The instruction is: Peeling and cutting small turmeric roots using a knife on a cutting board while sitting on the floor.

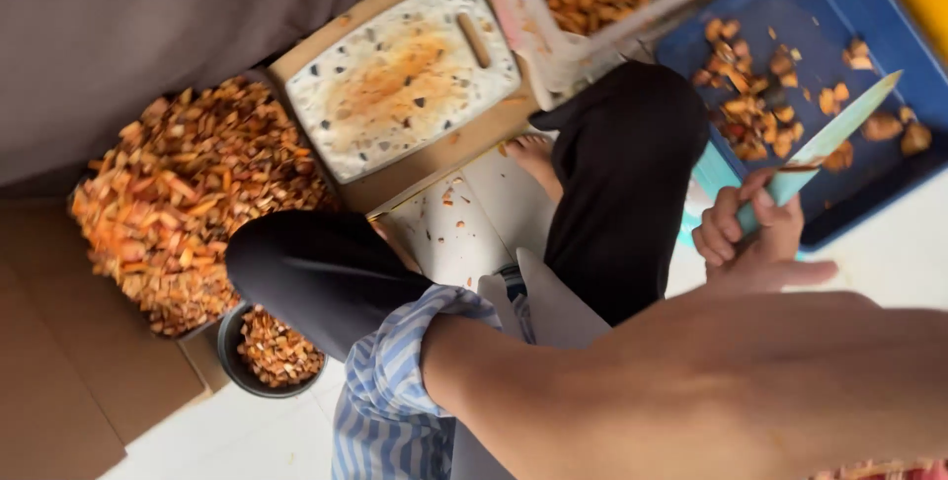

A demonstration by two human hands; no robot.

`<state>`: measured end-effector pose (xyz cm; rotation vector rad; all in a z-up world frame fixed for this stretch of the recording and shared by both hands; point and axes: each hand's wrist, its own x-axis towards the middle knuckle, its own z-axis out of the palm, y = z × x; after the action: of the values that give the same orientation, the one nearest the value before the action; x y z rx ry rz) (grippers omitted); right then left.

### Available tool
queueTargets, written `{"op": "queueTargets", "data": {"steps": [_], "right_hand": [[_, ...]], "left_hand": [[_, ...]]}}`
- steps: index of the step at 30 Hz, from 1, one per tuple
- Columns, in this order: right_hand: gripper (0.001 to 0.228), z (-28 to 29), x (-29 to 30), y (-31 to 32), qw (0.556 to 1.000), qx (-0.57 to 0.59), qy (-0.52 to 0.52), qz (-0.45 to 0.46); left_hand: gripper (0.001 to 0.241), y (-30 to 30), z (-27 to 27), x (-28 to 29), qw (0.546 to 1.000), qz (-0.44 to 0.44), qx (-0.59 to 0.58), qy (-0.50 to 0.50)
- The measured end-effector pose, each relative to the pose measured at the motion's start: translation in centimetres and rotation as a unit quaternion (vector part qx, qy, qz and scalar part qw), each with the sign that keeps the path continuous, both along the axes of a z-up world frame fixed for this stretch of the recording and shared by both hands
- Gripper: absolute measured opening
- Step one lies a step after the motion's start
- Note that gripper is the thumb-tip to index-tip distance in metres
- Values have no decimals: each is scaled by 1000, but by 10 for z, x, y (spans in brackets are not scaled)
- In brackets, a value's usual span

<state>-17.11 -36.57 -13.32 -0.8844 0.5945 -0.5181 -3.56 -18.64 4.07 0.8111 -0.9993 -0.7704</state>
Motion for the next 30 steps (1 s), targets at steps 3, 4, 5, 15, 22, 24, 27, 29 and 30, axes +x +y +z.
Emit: {"op": "queueTargets", "data": {"steps": [3,4,5,15,22,24,27,29,30], "right_hand": [[13,24,2,-1,970,-16,69,-235],[13,9,-14,-20,967,-11,74,-244],[14,-5,-28,-41,985,-8,42,-169],[11,-118,-43,-223,731,-546,408,-24],[34,-170,1,-278,690,-607,391,44],[35,-172,18,-282,686,-620,375,69],[48,-175,38,-278,673,-644,350,98],[40,-194,43,-286,660,-672,327,79],[34,-203,45,-290,644,-701,301,59]], "left_hand": [[40,-27,-5,-4,992,-89,-20,83],[40,-36,-5,-4,991,-99,-14,88],[43,-45,-6,-2,984,-134,-31,118],[28,-100,-91,21,923,357,104,-96],[28,-145,-47,-60,991,100,17,-89],[21,-158,-40,-85,989,144,23,-35],[42,-168,-31,-111,975,211,47,50],[36,-168,-29,-107,976,196,77,48],[30,-168,-28,-105,977,180,103,44]]}}
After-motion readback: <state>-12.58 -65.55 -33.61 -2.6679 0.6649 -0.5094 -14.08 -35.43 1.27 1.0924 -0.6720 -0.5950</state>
